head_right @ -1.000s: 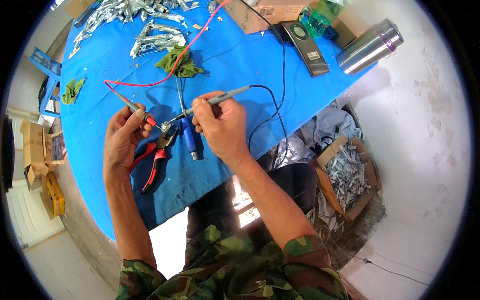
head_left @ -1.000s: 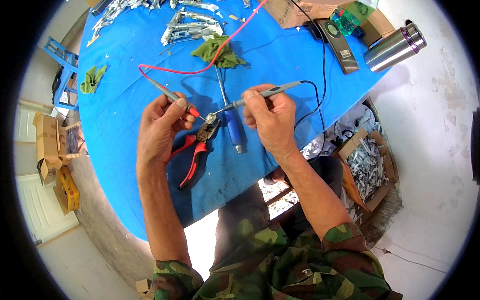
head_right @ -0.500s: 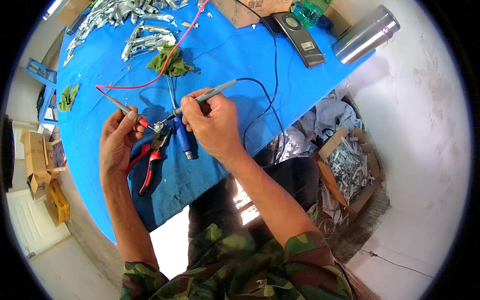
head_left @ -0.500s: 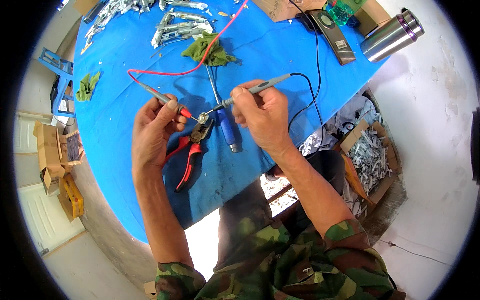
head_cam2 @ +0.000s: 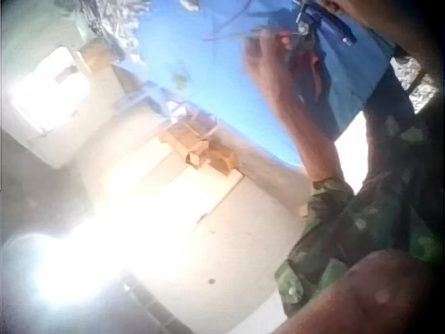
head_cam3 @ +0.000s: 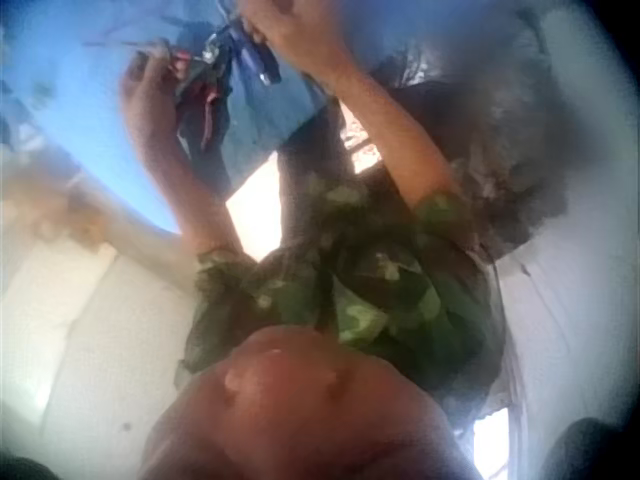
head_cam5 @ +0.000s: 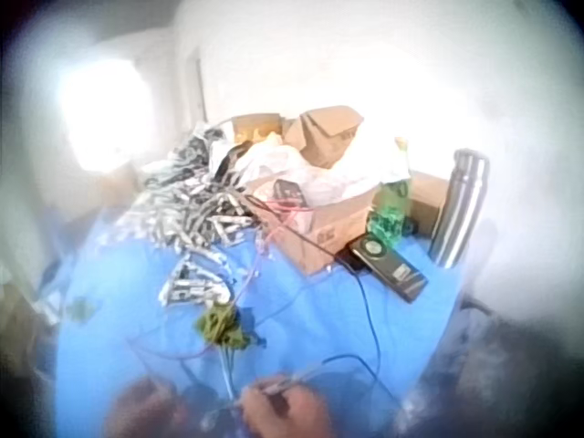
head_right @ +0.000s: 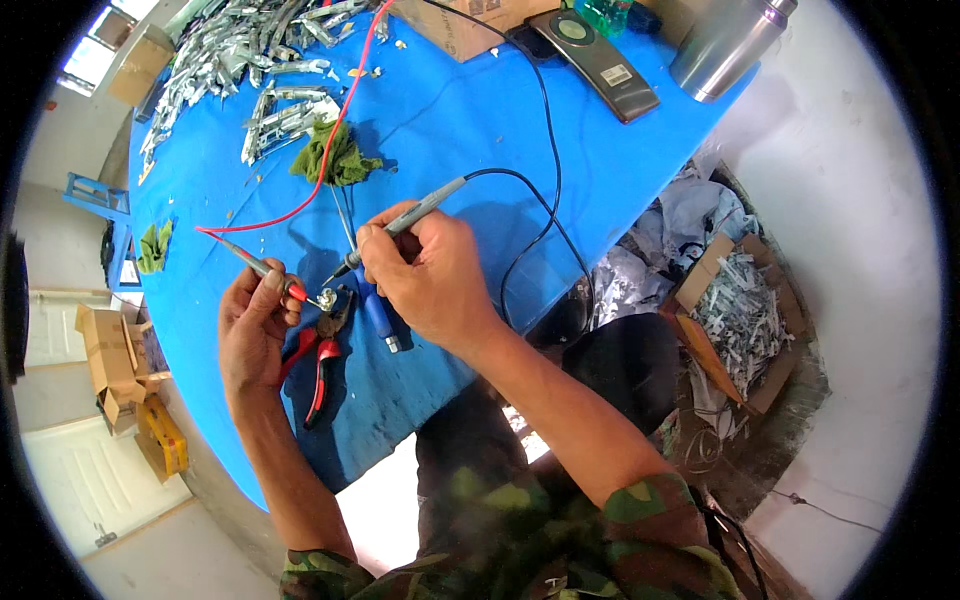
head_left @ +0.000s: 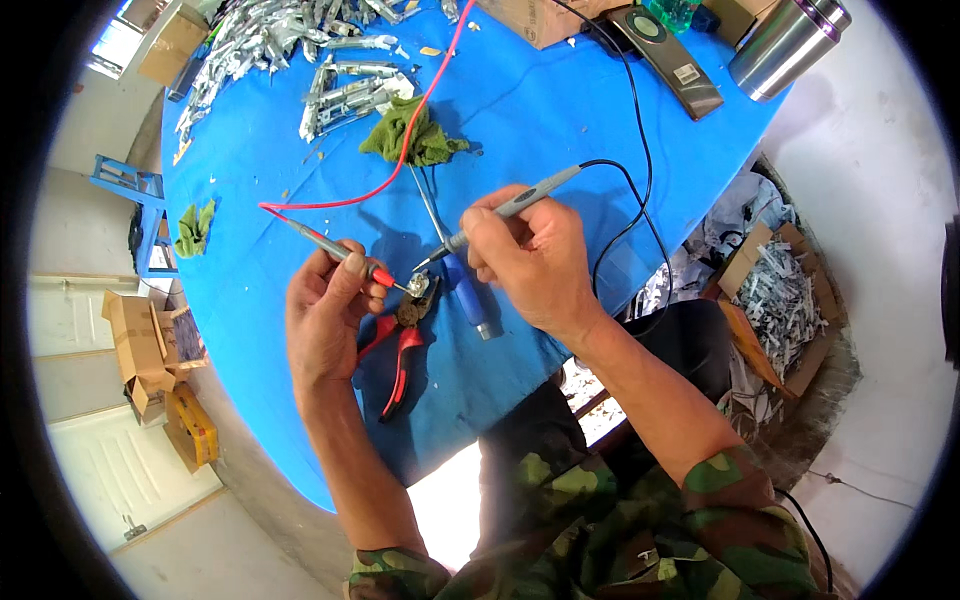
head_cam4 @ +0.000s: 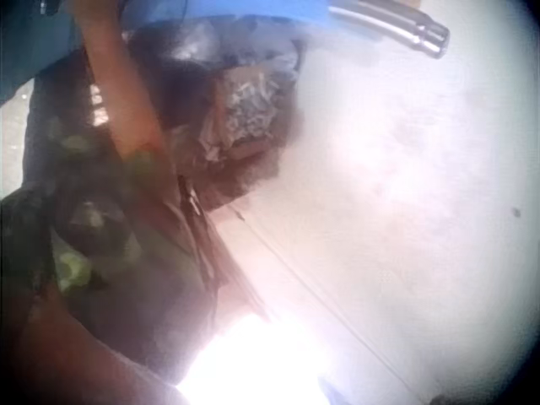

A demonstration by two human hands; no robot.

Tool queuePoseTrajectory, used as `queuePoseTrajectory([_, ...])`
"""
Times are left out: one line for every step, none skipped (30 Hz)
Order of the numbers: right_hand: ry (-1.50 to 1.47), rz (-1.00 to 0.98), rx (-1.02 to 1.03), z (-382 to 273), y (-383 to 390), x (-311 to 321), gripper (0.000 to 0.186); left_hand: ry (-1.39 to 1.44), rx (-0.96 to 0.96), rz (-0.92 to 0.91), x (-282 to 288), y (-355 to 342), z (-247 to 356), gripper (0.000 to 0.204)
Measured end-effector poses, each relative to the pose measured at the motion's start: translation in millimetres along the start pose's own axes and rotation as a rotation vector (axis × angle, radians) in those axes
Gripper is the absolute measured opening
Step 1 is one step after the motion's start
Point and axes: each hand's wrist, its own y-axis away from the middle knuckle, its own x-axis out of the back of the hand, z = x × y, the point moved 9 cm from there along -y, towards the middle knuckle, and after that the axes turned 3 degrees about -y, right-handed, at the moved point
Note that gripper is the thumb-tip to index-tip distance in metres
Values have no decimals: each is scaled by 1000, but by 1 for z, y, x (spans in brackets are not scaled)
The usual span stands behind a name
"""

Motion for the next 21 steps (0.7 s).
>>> queuePoseTrajectory([-15,1,-1,1,0,0,15,1,-2,6,0,0,0,23])
queuePoseTrajectory([-30,1,-1,2,-1,1,15,2,-5,13,0,-1,1,22])
queuePoseTrajectory([-43,0,-2,3,-1,1,15,5,-8,20,0,-1,1,22])
queuePoseTrajectory([-59,6,-9,4,-1,1,15,10,-11,20,1,-1,1,22])
queuePoseTrajectory([-75,11,-15,4,0,1,14,15,-14,21,2,-1,0,21])
queuePoseTrajectory([-90,17,-22,5,0,2,14,20,-17,21,2,-1,0,21])
queuePoseTrajectory([-85,17,-19,4,0,2,14,18,-19,27,3,-1,1,21])
queuePoseTrajectory([-80,18,-17,3,0,2,14,17,-21,33,4,-1,1,21])
queuePoseTrajectory([-74,18,-15,2,0,2,13,16,-22,41,5,-1,2,21])
queuePoseTrajectory([-70,16,-19,2,0,2,14,16,-22,46,6,-1,2,21])
queuePoseTrajectory([-65,14,-23,1,0,2,14,16,-21,51,7,-1,2,21])
queuePoseTrajectory([-61,12,-26,1,0,2,14,16,-20,54,7,-1,1,21])
queuePoseTrajectory([-54,8,-23,1,0,2,14,17,-18,54,7,-1,2,21])
queuePoseTrajectory([-47,4,-20,1,-1,2,15,18,-15,54,6,-1,2,21])
queuePoseTrajectory([-40,1,-17,1,-1,2,15,19,-12,53,5,0,2,21])
queuePoseTrajectory([-46,2,-21,1,-1,2,15,20,-10,57,5,0,1,21])
queuePoseTrajectory([-52,4,-25,2,-1,2,15,21,-9,60,5,0,1,21])
queuePoseTrajectory([-59,5,-30,2,-1,2,16,22,-7,64,5,0,1,21])
queuePoseTrajectory([-53,7,-29,2,-1,2,16,22,-8,62,4,-1,1,21])
queuePoseTrajectory([-50,10,-30,1,-1,3,16,20,-6,60,3,-1,1,21])
queuePoseTrajectory([-45,9,-31,1,-1,2,16,21,-6,60,4,-1,1,21])
